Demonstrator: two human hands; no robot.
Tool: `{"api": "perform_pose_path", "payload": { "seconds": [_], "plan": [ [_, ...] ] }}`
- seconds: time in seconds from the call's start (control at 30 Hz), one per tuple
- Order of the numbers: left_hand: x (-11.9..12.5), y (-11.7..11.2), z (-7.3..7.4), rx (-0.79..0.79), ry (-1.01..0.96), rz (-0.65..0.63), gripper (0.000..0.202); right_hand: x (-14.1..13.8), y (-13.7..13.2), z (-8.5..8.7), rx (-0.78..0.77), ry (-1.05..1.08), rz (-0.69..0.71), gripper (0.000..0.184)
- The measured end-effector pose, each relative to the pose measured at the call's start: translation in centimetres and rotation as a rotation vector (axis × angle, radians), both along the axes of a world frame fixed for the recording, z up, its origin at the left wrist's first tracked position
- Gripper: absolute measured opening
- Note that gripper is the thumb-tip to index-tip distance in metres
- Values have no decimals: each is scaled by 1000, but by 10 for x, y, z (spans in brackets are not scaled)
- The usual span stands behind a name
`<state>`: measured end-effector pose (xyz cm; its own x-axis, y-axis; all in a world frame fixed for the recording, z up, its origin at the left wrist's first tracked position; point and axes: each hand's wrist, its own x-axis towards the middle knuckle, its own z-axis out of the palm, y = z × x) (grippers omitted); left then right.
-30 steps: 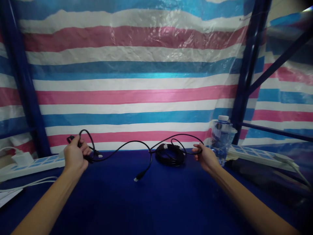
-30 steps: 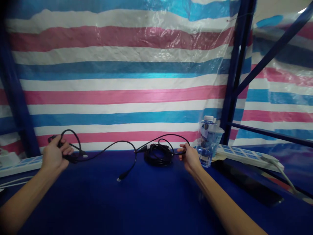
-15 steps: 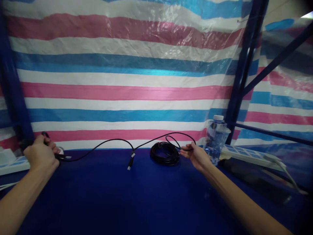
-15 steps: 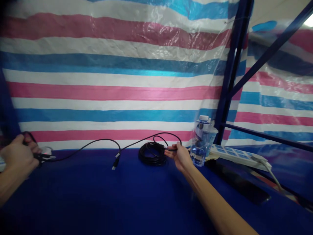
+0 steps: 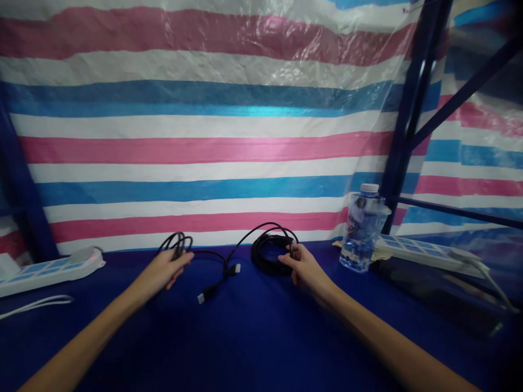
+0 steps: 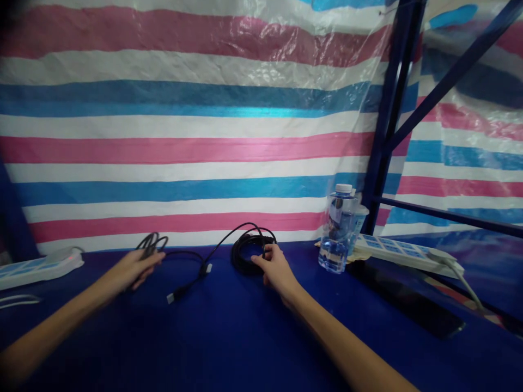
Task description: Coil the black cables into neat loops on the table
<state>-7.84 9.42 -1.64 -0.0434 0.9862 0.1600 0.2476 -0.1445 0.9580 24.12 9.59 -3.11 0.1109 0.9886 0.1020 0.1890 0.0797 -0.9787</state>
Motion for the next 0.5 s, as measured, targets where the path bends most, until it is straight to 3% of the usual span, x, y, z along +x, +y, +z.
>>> {"api": "perform_pose_path", "payload": {
  "seconds": [0.1,0.17,0.23,0.3,0.33,0.37,0.5],
  "plan": [
    [28,-7,-14,-4,432,-57,30,-1,-5,0,157,-178,-75,47],
    [41,-11,-20,4,586,-77,29,-5,-14,0,421,-464,-165,46],
    [49,-15,-23,-47,622,-112,29,-15,-25,-3,807,-783,-153,42],
    [56,-18,-23,-141,520,-169,28,-31,-36,-9,1094,-955,-6,43],
    [59,-21,-23,-188,427,-203,26,-39,-39,-14,1123,-975,63,47],
    [64,-24,-22,-237,325,-230,24,-47,-41,-18,1057,-959,95,49],
    [82,-37,-18,-387,12,-270,27,-62,-38,-29,608,-741,266,43]
  ]
}}
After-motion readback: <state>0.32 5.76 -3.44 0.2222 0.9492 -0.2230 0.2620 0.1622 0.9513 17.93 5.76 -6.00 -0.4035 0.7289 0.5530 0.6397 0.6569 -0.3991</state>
